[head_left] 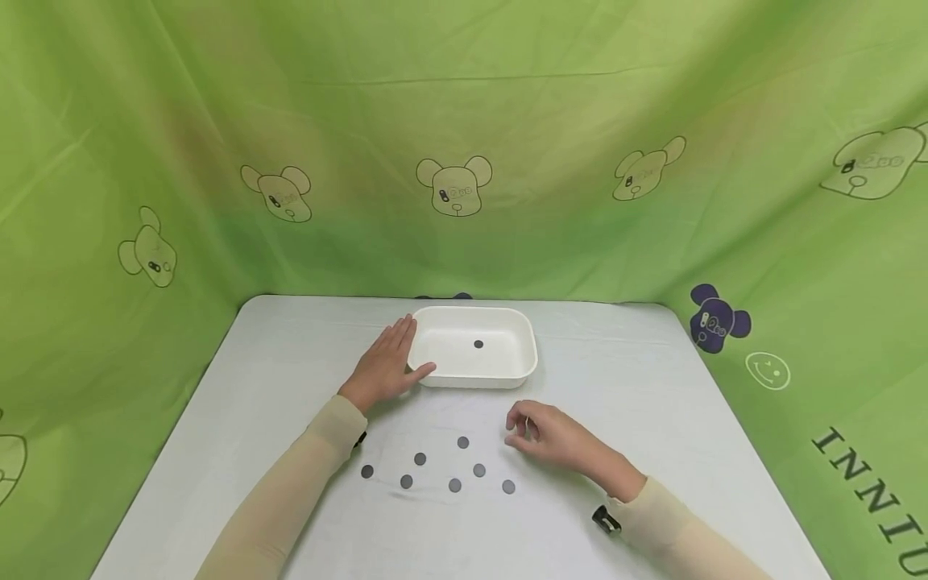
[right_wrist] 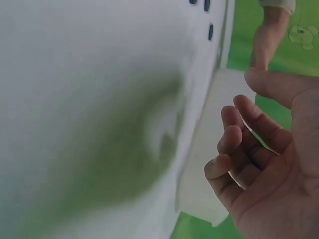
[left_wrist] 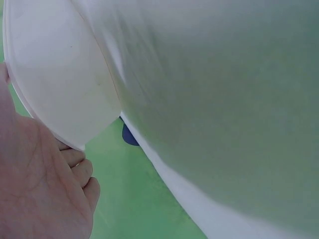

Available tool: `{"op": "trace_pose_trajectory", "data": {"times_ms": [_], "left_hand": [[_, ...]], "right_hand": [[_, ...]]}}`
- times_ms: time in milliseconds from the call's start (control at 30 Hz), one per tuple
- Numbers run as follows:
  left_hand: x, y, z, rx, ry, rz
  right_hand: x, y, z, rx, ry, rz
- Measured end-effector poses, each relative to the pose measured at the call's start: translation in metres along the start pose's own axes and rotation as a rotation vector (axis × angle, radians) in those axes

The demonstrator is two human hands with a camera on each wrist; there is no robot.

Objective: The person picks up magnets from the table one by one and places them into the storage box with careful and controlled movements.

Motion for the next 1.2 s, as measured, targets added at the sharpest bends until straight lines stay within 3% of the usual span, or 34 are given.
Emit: {"op": "trace_pose_trajectory", "data": {"times_ms": [200, 633, 1200], "left_hand": [[0.0, 0.0, 0.001, 0.003, 0.003, -0.011], [0.0, 0.0, 0.001, 0.002, 0.012, -0.012], [-0.004, 0.001, -0.003, 0.0, 0.014, -0.006]], "right_hand": [[0.014, 0.011, 0.003, -0.016, -0.007, 0.066], [0.024, 0.025, 0.004, 0.063, 0.04, 0.181], [0.025, 0.026, 0.009, 0.027, 0.071, 0.189]]}}
Point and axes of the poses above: each hand's wrist, its own y-axis away from the middle knuckle, its own x-axis out of the palm, z = x × y, the point moved 6 cm from there along -y, towards the middle knuckle, and after that the axes turned 9 degrees about -z, right-handed, at the moved point
